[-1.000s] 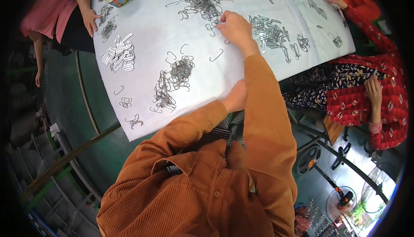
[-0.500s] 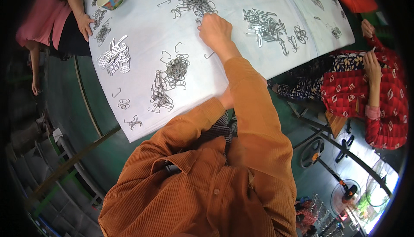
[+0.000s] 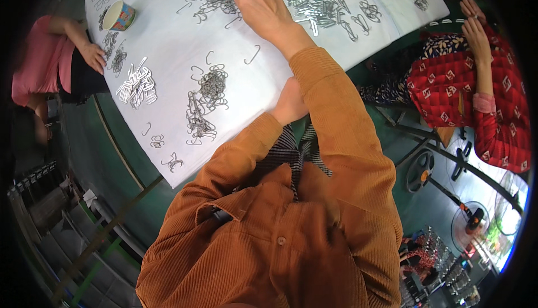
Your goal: The person sits at a table and repeatedly picks up small metal hooks and fasteners, joining them together by hand. They then hang the assembled chains onto a vertical metal rack structure nearby.
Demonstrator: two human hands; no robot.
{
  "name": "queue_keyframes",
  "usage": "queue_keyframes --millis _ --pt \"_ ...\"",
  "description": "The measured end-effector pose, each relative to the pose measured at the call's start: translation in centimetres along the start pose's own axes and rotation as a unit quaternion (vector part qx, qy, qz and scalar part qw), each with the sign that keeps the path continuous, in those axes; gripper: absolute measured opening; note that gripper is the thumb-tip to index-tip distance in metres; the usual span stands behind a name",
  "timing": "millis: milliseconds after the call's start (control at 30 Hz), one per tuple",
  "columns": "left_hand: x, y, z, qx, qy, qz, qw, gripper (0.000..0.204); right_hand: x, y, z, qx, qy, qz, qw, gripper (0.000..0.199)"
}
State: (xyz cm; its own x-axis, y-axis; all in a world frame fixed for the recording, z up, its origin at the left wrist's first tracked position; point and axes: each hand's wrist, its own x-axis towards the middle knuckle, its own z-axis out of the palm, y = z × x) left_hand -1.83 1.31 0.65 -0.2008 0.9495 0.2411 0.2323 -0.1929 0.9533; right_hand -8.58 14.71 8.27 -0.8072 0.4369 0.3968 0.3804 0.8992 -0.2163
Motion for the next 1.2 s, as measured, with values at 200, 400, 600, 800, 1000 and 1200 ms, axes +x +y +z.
queue_keyframes --millis 200,400,600,800,1000,1200 --pt "0.6 2.4 -0.3 -0.052 -0.010 -0.033 0.998 0.017 -4.9 2.5 -4.4 0.172 0.104 0.115 0.973 0.010" --pt "0.9 2.0 0.4 -0.060 -0.026 -0.040 0.997 0.014 -16.3 4.3 -10.2 0.366 0.098 0.328 0.865 0.015" --pt "0.8 1.7 0.4 -0.043 -0.029 -0.071 0.996 0.015 -23.3 4.1 -7.7 0.569 0.103 0.398 0.712 0.013" --pt "0.7 2.0 0.5 -0.035 -0.020 -0.081 0.996 0.017 -23.9 2.6 -5.5 0.588 0.132 0.475 0.641 0.014" --pt "0.5 1.8 0.6 -0.043 -0.007 -0.074 0.996 0.017 -23.3 2.4 -5.1 0.549 0.146 0.490 0.661 0.018" --pt "0.6 1.8 0.8 -0.036 0.003 -0.069 0.997 0.018 -23.4 2.4 -5.2 0.507 0.152 0.508 0.680 0.025"
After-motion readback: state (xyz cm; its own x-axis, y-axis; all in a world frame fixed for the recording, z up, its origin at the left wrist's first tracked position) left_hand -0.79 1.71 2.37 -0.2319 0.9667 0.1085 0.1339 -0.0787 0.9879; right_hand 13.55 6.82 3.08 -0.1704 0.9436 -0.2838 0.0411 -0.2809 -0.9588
